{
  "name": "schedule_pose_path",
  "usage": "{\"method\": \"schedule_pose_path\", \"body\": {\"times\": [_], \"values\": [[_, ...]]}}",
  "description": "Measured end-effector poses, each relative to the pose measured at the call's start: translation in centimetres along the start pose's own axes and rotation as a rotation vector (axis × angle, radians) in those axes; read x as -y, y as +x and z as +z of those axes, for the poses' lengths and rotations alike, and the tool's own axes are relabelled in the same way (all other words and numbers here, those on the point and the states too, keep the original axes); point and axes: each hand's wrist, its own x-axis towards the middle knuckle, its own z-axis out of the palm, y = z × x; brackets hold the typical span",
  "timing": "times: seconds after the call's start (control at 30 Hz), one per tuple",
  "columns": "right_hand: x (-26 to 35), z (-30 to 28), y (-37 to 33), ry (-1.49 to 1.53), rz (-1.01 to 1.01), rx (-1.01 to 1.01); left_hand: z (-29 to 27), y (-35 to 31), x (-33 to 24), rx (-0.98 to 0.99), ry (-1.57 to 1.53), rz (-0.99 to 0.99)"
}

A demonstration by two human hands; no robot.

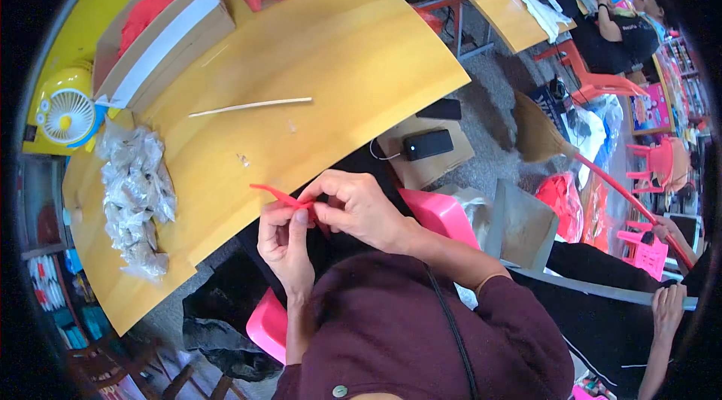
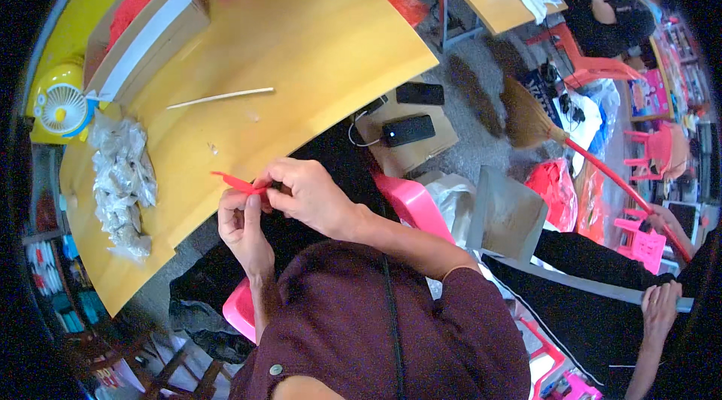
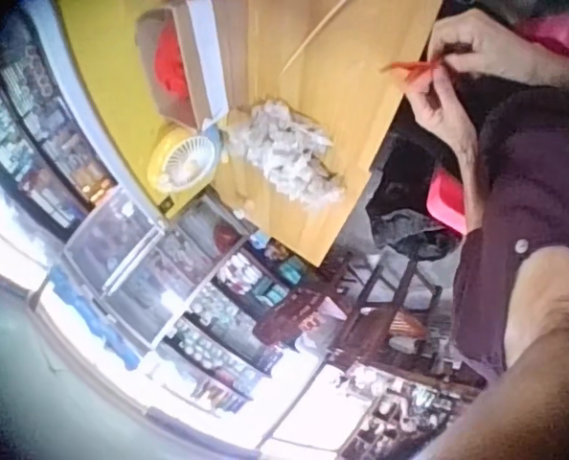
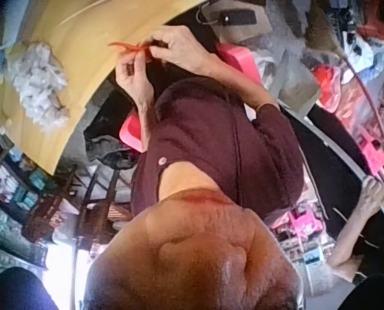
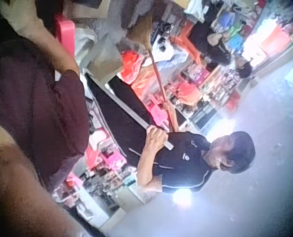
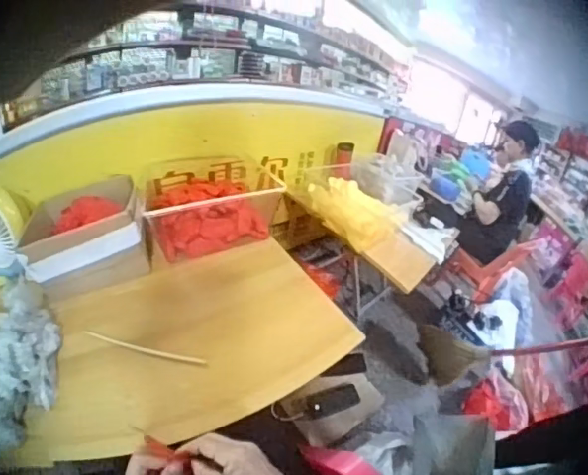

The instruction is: Assembling and stuffing a small red plush toy using a wooden stick.

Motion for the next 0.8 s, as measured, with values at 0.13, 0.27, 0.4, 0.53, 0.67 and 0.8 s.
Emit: {"method": "schedule_pose_path", "body": {"times": [0.13,0.27,0.4,0.53,0.67,0.8], "values": [[-1.1,1.3,1.5,-0.290,-0.251,-0.034,0.0,0.3,-0.1,-0.058,-0.009,0.047],[-0.3,1.4,3.0,-0.148,-0.259,-0.021,-1.0,0.5,-0.1,-0.039,-0.031,-0.027],[0.0,2.0,2.9,-0.021,-0.235,0.014,-1.7,0.8,-0.5,0.018,-0.155,-0.070],[-0.7,2.3,2.6,0.076,-0.121,0.021,-1.5,1.2,-0.8,0.016,-0.340,-0.132],[-2.7,2.1,3.6,0.004,-0.315,-0.086,-0.5,1.3,-0.8,0.030,-0.281,-0.113],[-1.1,2.1,3.4,0.112,-0.150,-0.038,-1.4,1.7,0.5,-0.066,-0.252,-0.081]]}}
